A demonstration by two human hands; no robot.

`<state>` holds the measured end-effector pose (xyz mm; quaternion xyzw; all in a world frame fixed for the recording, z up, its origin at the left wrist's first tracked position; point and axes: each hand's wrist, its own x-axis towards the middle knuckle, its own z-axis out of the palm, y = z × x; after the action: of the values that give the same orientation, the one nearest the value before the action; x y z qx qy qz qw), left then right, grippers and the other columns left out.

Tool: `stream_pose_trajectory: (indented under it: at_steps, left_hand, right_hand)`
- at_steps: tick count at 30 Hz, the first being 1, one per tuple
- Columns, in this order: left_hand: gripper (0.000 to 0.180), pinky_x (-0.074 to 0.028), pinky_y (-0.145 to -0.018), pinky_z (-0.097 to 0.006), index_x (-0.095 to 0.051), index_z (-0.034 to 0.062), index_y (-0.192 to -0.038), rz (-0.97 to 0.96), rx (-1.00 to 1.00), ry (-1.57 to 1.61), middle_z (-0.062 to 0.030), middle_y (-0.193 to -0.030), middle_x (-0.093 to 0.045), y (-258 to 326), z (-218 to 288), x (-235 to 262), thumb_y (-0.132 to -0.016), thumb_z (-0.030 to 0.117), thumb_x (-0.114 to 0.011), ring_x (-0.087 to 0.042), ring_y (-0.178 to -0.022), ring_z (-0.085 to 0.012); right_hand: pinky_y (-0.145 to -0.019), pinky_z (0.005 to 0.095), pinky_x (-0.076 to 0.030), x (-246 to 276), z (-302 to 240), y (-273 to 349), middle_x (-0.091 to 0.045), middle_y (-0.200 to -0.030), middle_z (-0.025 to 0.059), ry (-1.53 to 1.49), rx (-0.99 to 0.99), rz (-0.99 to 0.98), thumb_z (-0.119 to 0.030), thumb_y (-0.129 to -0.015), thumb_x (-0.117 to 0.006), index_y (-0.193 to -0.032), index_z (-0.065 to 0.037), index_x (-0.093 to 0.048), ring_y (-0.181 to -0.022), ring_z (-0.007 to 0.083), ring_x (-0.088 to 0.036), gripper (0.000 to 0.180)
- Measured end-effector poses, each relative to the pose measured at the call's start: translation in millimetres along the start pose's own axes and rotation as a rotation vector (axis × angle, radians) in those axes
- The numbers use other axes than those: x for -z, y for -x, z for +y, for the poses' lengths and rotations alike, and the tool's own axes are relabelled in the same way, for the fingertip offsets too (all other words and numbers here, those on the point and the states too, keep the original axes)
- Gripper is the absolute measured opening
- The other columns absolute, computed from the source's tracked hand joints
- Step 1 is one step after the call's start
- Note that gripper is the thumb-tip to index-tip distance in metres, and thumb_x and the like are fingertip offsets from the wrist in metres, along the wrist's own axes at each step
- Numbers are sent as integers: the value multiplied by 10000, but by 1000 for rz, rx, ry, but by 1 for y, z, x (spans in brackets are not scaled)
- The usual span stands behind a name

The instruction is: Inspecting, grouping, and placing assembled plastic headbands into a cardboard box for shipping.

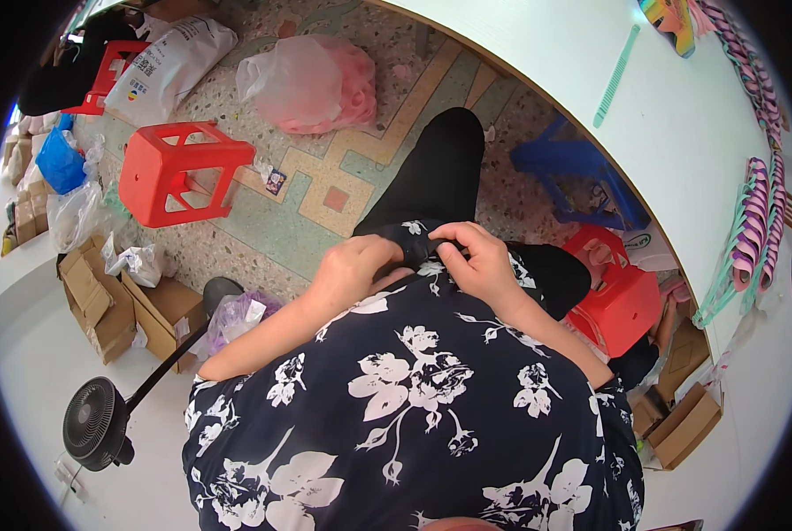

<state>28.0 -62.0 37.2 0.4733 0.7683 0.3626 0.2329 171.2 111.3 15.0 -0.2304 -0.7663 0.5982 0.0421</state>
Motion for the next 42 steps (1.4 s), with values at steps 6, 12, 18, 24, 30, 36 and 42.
stream_pose_trajectory:
  at_steps: [6, 12, 18, 24, 30, 36, 42]
  left_hand:
    - [365, -498, -581, -301, -676, 36, -995, -191, 247, 228, -63, -749, -627, -15, -3, -19, -751, 258, -832, -599, -624, -157]
    - [429, -494, -578, -287, -684, 47, -1049, -5, 196, 158, -76, -764, -636, -10, 11, -22, -727, 278, -848, -597, -620, -159]
    - [440, -525, -630, -337, -677, 42, -1042, -2, 133, 86, -125, -836, -672, -5, 5, -29, -724, 302, -835, -666, -720, -256]
    - [394, -548, -700, -377, -686, 40, -1009, -55, 44, -6, -139, -886, -692, -16, 10, -28, -732, 292, -812, -687, -814, -313]
    - [379, -552, -714, -374, -701, 52, -1014, -93, 92, 18, -139, -895, -700, -28, 20, -28, -725, 272, -812, -690, -824, -302]
    - [435, -538, -649, -348, -692, 62, -1070, -80, 116, 42, -113, -815, -678, -30, 17, -29, -716, 275, -829, -674, -723, -260]
    - [530, -497, -548, -291, -641, 67, -1116, 19, 167, 25, -41, -685, -592, -26, 13, -28, -686, 277, -869, -607, -586, -162]
  right_hand:
    - [-687, 264, -517, 2, 0, 1, -661, -993, 68, -10, -49, -42, -84, -874, -641, -1049, -56, -660, -849, 117, -636, 178]
    - [-660, 273, -519, 0, 9, -3, -686, -818, 105, -157, -397, -76, -251, -846, -705, -1087, 9, -588, -702, 158, -659, 373]
    - [-634, 293, -521, 1, 13, -8, -688, -769, 106, -291, -413, -230, -204, -830, -694, -987, 16, -601, -680, 159, -671, 286]
    - [-631, 322, -534, -9, 7, 2, -681, -764, 116, -226, -144, 105, -118, -802, -662, -931, 1, -571, -666, 210, -681, 198]
    - [-619, 237, -510, 1, -2, 8, -653, -827, 58, -100, -36, 214, -17, -837, -627, -952, 22, -549, -717, 62, -619, 145]
    - [-616, 304, -523, 5, 1, -1, -669, -800, 111, -158, -107, 184, -73, -800, -651, -952, -1, -553, -688, 183, -663, 195]
    - [-656, 315, -517, 6, 3, -8, -652, -863, 128, -105, -212, 83, -105, -809, -674, -1131, -7, -531, -732, 196, -657, 366]
